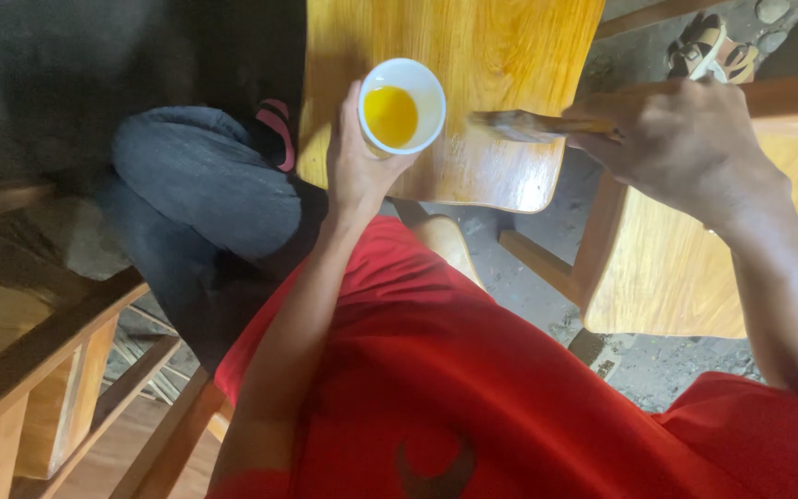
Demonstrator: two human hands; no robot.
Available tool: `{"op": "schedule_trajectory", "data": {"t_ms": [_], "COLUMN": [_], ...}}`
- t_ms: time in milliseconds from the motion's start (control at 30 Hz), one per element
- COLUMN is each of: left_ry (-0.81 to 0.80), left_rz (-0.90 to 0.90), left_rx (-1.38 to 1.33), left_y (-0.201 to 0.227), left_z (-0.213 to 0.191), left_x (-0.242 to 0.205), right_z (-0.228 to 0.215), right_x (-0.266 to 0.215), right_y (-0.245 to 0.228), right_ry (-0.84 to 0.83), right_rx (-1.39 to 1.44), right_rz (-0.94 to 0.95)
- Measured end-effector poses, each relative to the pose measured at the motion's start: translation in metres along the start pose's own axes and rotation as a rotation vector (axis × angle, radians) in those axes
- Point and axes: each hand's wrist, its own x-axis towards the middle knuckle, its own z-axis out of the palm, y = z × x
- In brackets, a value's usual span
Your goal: The person applies a yellow varnish to a wooden chair using a paintbrush. They hold a small container of varnish in one hand and brush the chair's backrest and seat with the other. The person is sitting on the floor while working.
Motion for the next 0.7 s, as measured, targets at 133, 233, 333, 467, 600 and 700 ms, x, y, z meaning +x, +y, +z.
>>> {"op": "schedule_trajectory", "data": {"t_ms": [133,233,333,467,600,700], "left_ry": [0.004,-0.007,-0.031,-0.002,0.043,0.047], "left_rz": [-0.018,-0.042,-0.082,-0.100,-0.115,-0.140], "left_rx": [-0.096,-0.106,-0.118,-0.095,-0.075,-0.068], "left_y": [0.012,0.015,0.019,0.014,0.012,0.014], "left_z": [-0.016,-0.019,-0.022,-0.021,-0.023,-0.026], "left_x": [0.005,0.003,0.002,-0.002,-0.002,-0.002], "right_z": [-0.015,0.015,0.044,0.066,0.111,0.175], "right_x": [0.012,0.010,0.021,0.036,0.026,-0.006], "right_y": [-0.016,-0.028,-0.038,-0.021,-0.002,-0.015], "right_ry": [-0.630,-0.708,-0.648,-0.659,-0.098,0.045], "right_rx": [0.504,0.468,0.429,0.472,-0.143,-0.116], "right_rz": [0.404,0.288,0.183,0.368,0.240,0.258]}}
